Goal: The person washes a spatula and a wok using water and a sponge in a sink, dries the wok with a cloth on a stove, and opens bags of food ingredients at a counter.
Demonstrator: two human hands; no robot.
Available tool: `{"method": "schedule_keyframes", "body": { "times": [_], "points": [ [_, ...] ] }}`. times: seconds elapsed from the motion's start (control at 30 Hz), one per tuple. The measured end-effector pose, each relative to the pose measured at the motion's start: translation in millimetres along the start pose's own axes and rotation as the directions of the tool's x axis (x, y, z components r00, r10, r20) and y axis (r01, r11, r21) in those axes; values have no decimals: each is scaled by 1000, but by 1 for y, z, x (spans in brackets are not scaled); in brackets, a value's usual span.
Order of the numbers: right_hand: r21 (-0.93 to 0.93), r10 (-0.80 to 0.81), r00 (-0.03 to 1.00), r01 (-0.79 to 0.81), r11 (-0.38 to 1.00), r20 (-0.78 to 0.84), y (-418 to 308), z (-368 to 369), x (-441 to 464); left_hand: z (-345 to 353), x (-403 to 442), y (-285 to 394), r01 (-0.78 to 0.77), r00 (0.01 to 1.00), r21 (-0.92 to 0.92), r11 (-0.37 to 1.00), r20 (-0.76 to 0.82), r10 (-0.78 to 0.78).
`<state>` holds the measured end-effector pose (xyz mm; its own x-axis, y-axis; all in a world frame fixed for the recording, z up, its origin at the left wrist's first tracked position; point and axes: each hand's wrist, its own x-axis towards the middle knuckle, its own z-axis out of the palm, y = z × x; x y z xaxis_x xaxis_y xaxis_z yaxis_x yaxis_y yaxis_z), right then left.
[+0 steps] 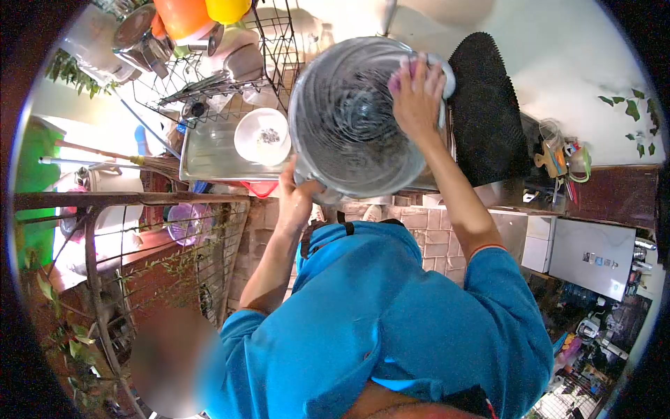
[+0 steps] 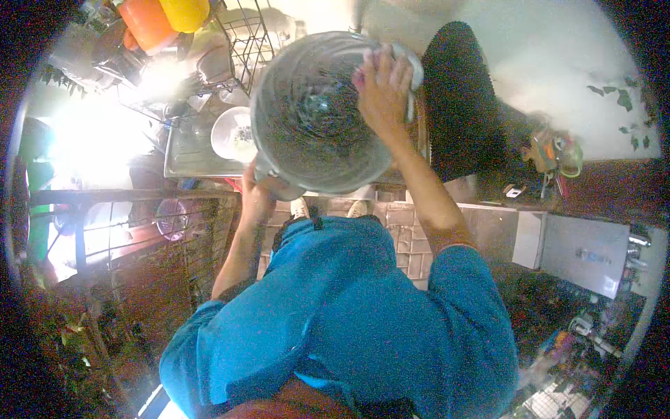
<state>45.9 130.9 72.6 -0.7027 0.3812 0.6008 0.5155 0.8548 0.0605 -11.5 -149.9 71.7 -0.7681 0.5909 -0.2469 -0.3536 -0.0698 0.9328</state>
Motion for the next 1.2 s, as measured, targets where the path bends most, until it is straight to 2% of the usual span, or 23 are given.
{"method": "schedule_keyframes", "body": {
  "times": [0.03,0.1,0.17,0.2,0.23,0.27,0.3,0.37,0.4,0.43,0.47,0.5,0.57,0.6,0.67,0.7,0.77,0.8,0.87,0.93,1.03,1.13,1.2],
  "points": [
    [2,-2,1000,2,1000,0,-11,1,10,1,-1,2,72,992,11,997,104,-73],
    [239,-70,993,92,967,-96,-46,3,29,16,-7,9,87,992,32,996,94,-89],
    [490,-281,959,258,833,-27,-84,-17,23,23,-5,18,103,989,82,991,95,-111],
    [633,-282,959,206,746,21,-104,-24,5,20,-1,10,96,991,76,992,86,-103],
    [733,-317,948,196,651,28,-112,-22,-13,13,5,-8,-21,999,101,995,28,18],
    [766,-336,926,90,637,171,-117,-27,-38,3,14,-20,-16,1000,28,999,4,16],
    [756,-391,893,94,647,224,-111,-27,-56,-7,22,-32,-15,1000,-46,999,-20,14],
    [658,-433,799,62,750,418,-92,-32,-82,-15,16,-19,-25,1000,-36,999,-13,25],
    [534,-400,782,102,839,479,-80,-32,-90,-17,11,-10,-27,999,-17,999,21,27],
    [397,-355,769,145,906,532,-67,-30,-93,-14,1,-2,45,996,-45,998,-72,-48],
    [292,-307,803,174,940,510,-53,-27,-88,-20,3,-8,32,995,-55,998,-97,-38],
    [180,-257,834,192,965,488,-38,-26,-86,-26,3,-22,31,998,-88,996,-46,-35],
    [31,-152,924,151,988,352,-15,-2,-79,-25,-3,-29,74,997,-143,987,0,-75],
    [32,-159,921,158,987,357,-15,6,-69,-23,-5,-28,77,997,-150,986,-5,-79],
    [-94,-61,983,79,992,172,-19,18,-51,-20,-6,-29,142,990,-105,984,7,-142],
    [-97,-59,983,77,992,176,-27,21,-43,-21,-1,-33,108,992,-85,991,79,-101],
    [165,-75,968,35,986,241,-56,23,-29,-15,2,-30,103,991,-71,992,96,-96],
    [191,-103,976,66,979,194,-68,22,-35,-13,1,-27,102,990,-55,993,107,-96],
    [351,-95,973,15,936,211,-85,15,-45,-11,2,-17,51,996,-7,999,79,-51],
    [326,-90,960,-2,945,267,-84,11,-51,-13,3,-19,11,999,32,999,44,-12],
    [366,-111,943,-13,930,314,-70,8,-56,-18,8,-23,76,994,-71,995,85,-70],
    [397,-183,900,13,918,395,-54,3,-65,-17,10,-25,50,997,-147,988,62,-41],
    [345,-174,891,22,938,419,-50,2,-81,-17,10,-22,53,997,-103,993,62,-46]
  ]
}}
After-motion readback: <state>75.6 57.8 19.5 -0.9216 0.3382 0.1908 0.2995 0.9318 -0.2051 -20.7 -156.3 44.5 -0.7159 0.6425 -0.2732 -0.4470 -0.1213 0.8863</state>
